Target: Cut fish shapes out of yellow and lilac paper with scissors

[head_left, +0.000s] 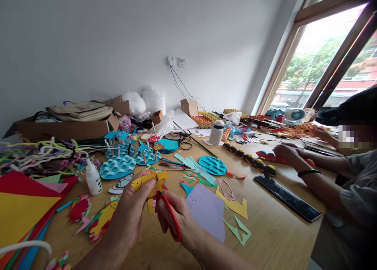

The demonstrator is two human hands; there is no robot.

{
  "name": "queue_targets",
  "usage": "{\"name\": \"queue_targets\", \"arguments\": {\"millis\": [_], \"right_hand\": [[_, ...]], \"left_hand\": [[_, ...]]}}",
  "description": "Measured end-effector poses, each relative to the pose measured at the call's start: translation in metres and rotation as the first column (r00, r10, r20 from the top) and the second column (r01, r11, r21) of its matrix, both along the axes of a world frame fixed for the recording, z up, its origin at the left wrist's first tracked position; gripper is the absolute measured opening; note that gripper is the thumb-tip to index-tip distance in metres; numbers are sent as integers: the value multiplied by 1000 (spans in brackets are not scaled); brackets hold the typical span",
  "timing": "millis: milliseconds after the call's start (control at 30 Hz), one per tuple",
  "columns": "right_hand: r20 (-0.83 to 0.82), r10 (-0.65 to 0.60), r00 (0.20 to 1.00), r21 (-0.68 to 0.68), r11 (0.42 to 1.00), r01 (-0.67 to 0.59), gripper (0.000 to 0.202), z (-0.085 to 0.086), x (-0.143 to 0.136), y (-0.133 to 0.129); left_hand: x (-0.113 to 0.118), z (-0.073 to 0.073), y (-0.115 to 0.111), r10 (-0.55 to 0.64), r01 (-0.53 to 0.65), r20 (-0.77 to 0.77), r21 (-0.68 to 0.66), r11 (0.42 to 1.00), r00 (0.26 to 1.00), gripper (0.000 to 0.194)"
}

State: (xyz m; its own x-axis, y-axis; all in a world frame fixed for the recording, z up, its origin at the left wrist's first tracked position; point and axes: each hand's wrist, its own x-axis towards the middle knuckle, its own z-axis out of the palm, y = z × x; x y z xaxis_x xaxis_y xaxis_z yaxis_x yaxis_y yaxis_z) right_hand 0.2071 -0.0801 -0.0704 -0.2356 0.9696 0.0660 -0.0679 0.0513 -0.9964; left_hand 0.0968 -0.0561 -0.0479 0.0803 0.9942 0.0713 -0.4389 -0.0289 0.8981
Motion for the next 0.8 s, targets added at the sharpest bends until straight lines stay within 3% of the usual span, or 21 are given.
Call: {"name": "queue_targets", "arguments": {"millis": [800], "right_hand": [[-33, -14, 999, 44, 999, 15, 35, -12, 0, 4]], "left_hand": [[-4, 0, 2, -39, 40, 32, -21, 999, 999, 12]]}}
